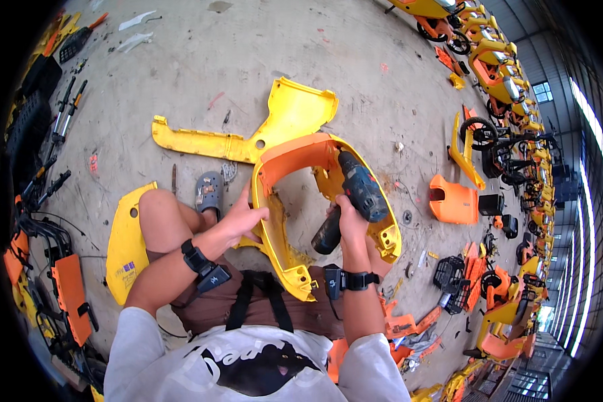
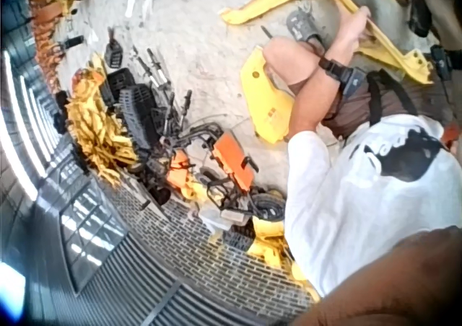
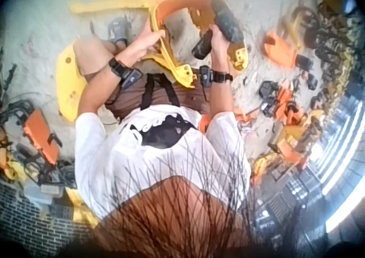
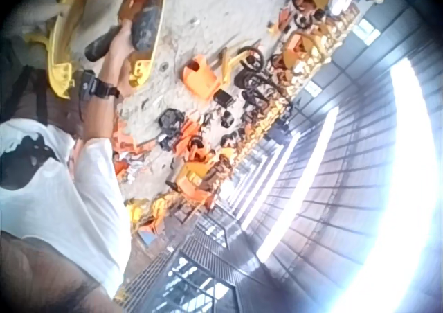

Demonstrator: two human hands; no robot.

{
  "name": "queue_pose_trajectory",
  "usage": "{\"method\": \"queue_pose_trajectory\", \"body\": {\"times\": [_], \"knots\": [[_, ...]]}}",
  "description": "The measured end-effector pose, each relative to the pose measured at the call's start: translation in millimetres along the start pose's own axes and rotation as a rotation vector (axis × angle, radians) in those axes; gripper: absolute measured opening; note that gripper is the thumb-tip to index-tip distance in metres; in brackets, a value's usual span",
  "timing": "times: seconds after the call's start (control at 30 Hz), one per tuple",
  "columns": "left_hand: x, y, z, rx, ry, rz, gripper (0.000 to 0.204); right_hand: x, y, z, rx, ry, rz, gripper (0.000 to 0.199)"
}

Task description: The person sits on the floor and uses a drill to join yellow and orange plastic scooter body panels together. They pick up various panels from a large pile and align them before drilling.

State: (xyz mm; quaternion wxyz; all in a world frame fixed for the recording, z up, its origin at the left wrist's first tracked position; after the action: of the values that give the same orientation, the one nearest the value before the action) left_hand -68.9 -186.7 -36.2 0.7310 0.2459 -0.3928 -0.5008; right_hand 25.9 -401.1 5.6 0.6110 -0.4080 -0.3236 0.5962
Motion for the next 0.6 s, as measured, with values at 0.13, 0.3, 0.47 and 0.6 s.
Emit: {"method": "queue_pose_trajectory", "body": {"times": [0.13,0.3,0.47,0.6], "knots": [[2,-3,-3,-0.004,0.005,-0.021,0.094,-6,4,0,-0.014,-0.003,0.016,0.008],[-2,-13,-8,-0.012,0.017,-0.016,0.094,-12,10,-3,-0.011,-0.019,0.004,0.015],[3,-2,-3,0.017,0.004,-0.019,0.094,-20,15,4,-0.028,-0.014,-0.021,0.017],[2,1,-4,-0.003,0.009,-0.018,0.093,-24,23,9,-0.047,-0.023,-0.032,0.018]]}}
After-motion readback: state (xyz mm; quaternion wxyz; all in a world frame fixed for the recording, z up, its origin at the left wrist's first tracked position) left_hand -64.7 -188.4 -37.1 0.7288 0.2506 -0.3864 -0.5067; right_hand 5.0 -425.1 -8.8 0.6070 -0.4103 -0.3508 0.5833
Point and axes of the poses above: each hand's wrist, its own z-axis away from the middle knuckle, its own x-axis out of the palm, y = z × x, the point moved 5 cm from there along -z, towards the middle knuckle, and after that the axes turned 6 degrees about x, right-handed, at the moved point
